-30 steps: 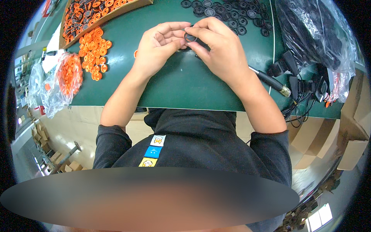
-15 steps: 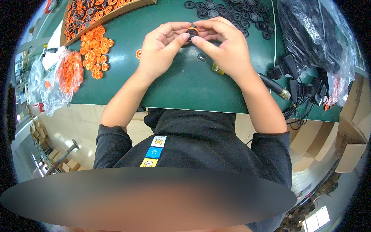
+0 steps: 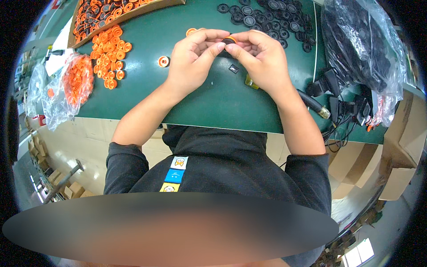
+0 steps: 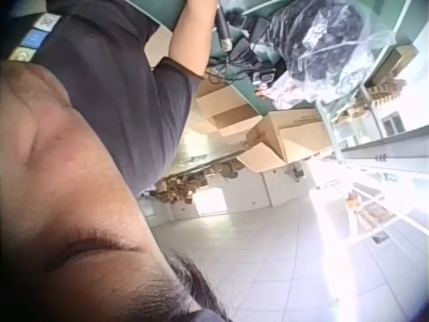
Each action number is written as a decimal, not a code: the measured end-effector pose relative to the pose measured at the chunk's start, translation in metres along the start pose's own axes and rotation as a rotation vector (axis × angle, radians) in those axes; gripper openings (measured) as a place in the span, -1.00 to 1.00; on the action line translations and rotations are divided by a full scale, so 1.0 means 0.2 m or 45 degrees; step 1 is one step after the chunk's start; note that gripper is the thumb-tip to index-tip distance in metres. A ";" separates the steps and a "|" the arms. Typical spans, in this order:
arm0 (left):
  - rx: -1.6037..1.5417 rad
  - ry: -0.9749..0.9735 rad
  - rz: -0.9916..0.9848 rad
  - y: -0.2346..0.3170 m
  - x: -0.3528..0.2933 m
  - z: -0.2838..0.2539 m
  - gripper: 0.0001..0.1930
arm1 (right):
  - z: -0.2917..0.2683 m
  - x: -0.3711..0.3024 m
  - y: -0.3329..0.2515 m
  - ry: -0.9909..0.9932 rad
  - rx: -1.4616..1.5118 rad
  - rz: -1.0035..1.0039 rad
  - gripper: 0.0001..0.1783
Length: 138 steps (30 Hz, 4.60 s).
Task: The person assembles circular components by inserting black seals into orange rings by hand, taps them using a small mallet, and places the finished assemblies into a cardboard tray.
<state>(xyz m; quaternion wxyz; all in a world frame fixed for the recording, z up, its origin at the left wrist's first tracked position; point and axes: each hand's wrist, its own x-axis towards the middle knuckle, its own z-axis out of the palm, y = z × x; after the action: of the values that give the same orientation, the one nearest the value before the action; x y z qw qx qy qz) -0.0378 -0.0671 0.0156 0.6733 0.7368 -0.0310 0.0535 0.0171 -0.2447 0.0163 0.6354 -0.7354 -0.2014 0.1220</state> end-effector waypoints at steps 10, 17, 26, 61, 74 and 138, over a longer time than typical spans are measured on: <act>-0.365 -0.022 -0.181 -0.02 0.01 0.02 -0.78 | -0.01 0.00 -0.03 -0.069 0.139 0.110 -0.80; -0.446 -0.017 -0.211 -0.04 0.02 0.03 -0.79 | -0.03 0.00 -0.02 -0.101 0.197 0.153 -0.81; -0.646 -0.042 -0.251 -0.04 0.06 -0.01 -0.75 | -0.05 0.01 -0.01 -0.100 0.153 0.041 -0.63; 0.998 0.016 0.345 -0.14 0.12 -0.21 -0.85 | 0.01 -0.20 -0.21 -0.445 -0.700 0.357 -0.73; 0.995 0.162 0.392 -0.12 0.12 -0.22 -0.85 | 0.05 -0.18 -0.27 -0.442 -0.879 0.278 -0.72; 0.910 -0.074 0.663 -0.06 0.13 -0.20 -0.81 | -0.04 -0.02 -0.15 -0.113 -0.987 -0.335 -0.63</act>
<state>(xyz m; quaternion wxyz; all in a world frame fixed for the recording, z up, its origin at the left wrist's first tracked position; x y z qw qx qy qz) -0.0123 -0.0264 0.0104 0.3391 0.8922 -0.2141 0.2077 0.0133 -0.2496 0.0471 0.3121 -0.8823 -0.3520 -0.0138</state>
